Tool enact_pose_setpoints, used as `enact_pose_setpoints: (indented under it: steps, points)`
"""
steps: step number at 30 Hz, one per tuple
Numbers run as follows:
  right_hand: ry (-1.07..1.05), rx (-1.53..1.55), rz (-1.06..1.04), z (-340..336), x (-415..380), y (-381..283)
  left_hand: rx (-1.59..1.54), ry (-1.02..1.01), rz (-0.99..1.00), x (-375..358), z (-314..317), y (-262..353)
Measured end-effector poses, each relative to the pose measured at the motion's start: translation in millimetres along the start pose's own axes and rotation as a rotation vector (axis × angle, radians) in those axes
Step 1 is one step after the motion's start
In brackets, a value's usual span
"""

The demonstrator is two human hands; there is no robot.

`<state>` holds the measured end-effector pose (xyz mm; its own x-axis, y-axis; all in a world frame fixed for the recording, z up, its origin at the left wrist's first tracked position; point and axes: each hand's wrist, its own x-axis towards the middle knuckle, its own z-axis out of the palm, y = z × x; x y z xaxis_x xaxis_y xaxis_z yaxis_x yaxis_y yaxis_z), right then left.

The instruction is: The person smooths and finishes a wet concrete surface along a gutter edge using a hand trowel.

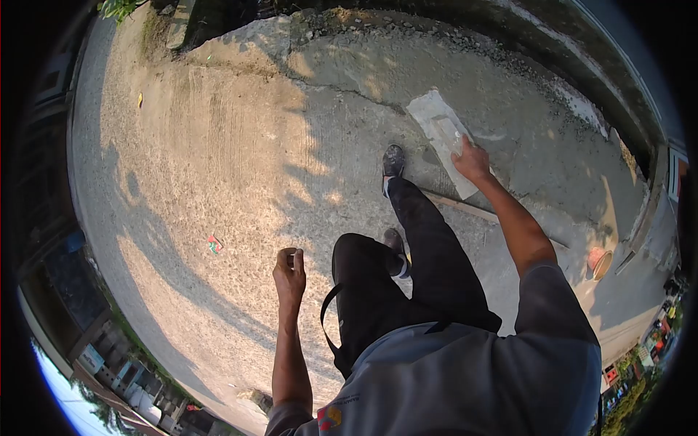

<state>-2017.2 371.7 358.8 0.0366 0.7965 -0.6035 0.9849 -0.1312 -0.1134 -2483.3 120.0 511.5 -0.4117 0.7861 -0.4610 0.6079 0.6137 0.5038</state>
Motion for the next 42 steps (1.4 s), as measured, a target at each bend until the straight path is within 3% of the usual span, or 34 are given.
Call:
enact_pose_setpoints:
  steps: [2, 5, 11, 15, 16, 19, 22, 25, 28, 31, 34, 36, 39, 42]
  points:
    - [-0.061, -0.054, -0.089, 17, 50, -43, 0.058, 0.056, 0.131, 48, 4, 41]
    - [-0.143, -0.066, -0.23, 59, 116, -100, -0.036, 0.052, 0.176, 113, 22, 91]
    - [-0.105, 0.011, -0.405, 149, 197, -207, -0.114, -0.162, 0.287, 226, 92, 150]
    - [-0.095, 0.07, -0.445, 193, 257, -277, -0.056, -0.259, 0.609, 295, 142, 160]
    - [-0.102, 0.081, -0.452, 207, 278, -294, -0.034, -0.29, 0.626, 310, 145, 157]
    - [0.176, 0.111, -0.476, 248, 342, -341, -0.035, -0.391, 0.645, 354, 139, 151]
    - [0.143, 0.164, -0.38, 266, 422, -372, 0.058, -0.432, 0.661, 393, 127, 146]
    - [0.289, 0.176, -0.278, 274, 485, -374, 0.185, -0.522, 0.7, 421, 123, 161]
    - [0.248, 0.32, -0.161, 254, 521, -359, 0.268, -0.569, 0.757, 450, 132, 175]
    - [0.398, 0.279, -0.184, 243, 530, -330, 0.304, -0.583, 0.837, 478, 149, 190]
    - [0.391, 0.281, -0.003, 227, 539, -282, 0.31, -0.576, 0.955, 502, 172, 206]
    - [0.273, 0.294, 0.085, 214, 538, -241, 0.313, -0.583, 1.048, 511, 183, 208]
    - [0.393, 0.213, 0.075, 232, 534, -197, 0.341, -0.602, 1.151, 521, 195, 211]
    - [0.369, 0.306, -0.013, 203, 499, -218, 0.362, -0.625, 1.21, 527, 201, 215]
